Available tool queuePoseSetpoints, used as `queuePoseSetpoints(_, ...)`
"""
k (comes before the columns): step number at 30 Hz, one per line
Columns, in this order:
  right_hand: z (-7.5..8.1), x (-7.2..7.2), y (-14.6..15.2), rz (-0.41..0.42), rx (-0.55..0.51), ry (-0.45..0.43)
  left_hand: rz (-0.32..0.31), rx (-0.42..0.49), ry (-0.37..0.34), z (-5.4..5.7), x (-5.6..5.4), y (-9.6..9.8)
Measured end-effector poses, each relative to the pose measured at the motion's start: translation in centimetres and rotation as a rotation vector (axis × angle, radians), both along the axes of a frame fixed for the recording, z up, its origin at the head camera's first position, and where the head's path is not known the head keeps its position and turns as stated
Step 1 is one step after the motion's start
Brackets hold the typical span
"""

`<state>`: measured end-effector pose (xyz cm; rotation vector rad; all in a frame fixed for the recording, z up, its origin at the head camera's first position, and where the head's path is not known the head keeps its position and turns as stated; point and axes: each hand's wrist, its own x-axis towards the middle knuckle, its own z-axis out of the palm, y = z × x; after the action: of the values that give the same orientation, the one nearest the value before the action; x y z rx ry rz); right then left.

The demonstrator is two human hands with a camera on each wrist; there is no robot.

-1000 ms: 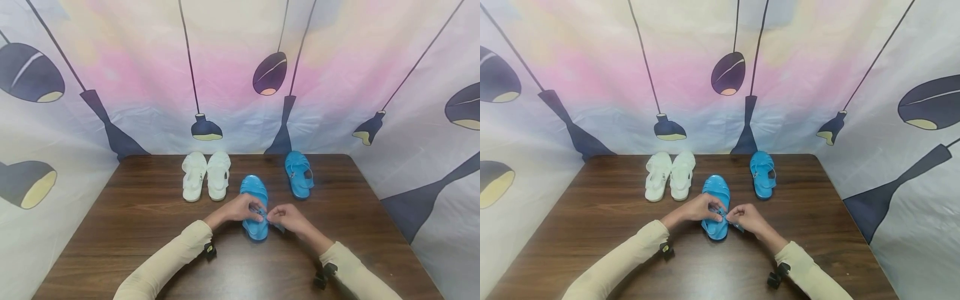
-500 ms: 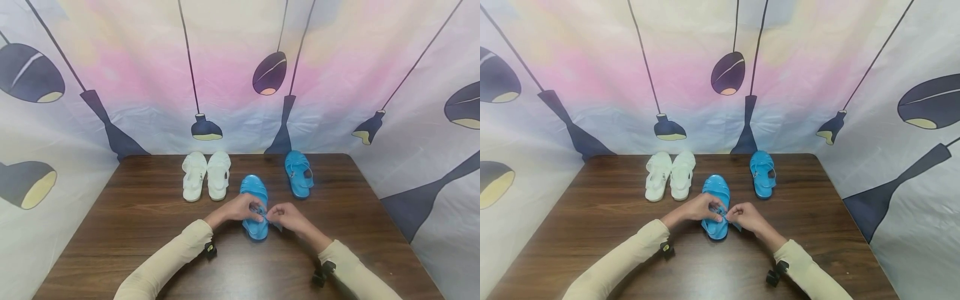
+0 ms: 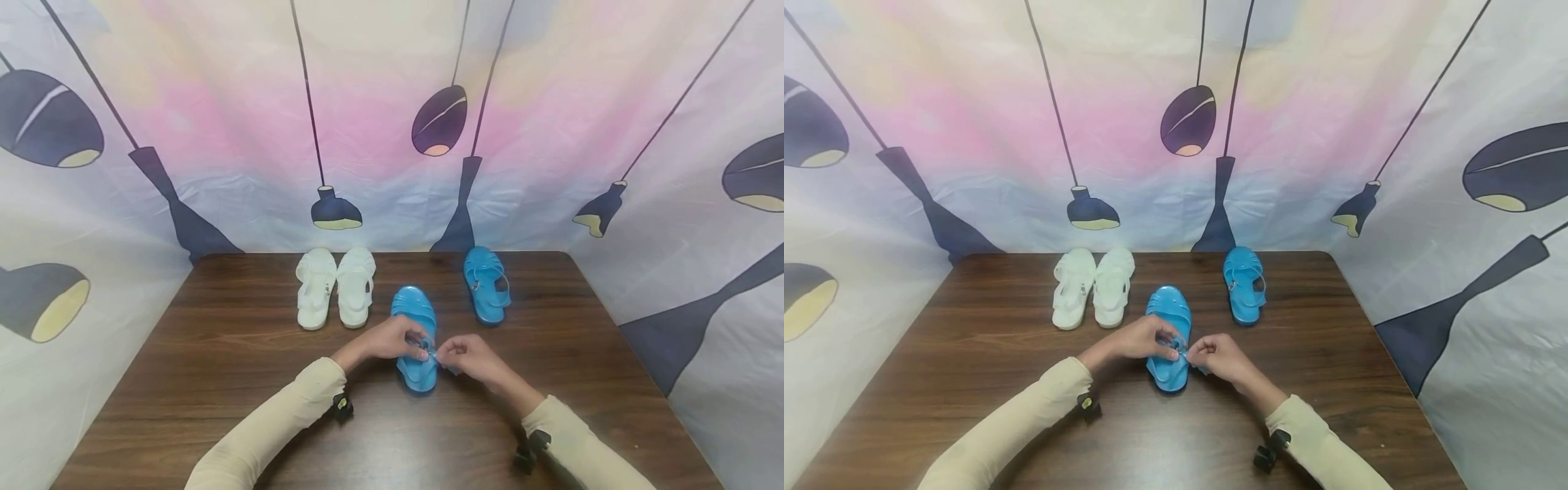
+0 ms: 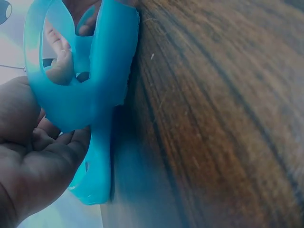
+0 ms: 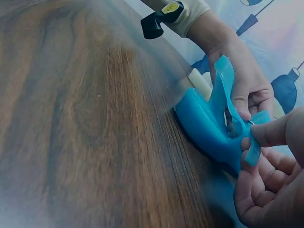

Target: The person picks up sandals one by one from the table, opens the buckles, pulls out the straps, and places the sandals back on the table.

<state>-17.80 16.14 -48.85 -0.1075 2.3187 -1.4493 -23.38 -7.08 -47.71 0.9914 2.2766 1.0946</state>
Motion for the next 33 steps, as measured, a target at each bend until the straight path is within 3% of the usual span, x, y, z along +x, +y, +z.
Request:
queuePoseSetpoints(6,-0.13,-0.33,-0.47,-0.012,0.001,0.012,0.021,0.007,-0.019,-0.18,0.09,-0.01)
queuePoseSetpoints(13,0.19,0.08,-0.05,-0.028,0.009,-0.051,0.028,0.015,-0.018,-0.17,0.28,-0.07)
queuePoseSetpoints(25,-0.08,-0.68,-0.61,-0.033,-0.001,0.038,0.023,0.028,-0.027,0.03,0.21,0.22)
queuePoseSetpoints(33,-0.05,-0.01,0.19,-0.021,-0.043,-0.036,0.022,0.035,-0.031,-0.01,0.34,0.15)
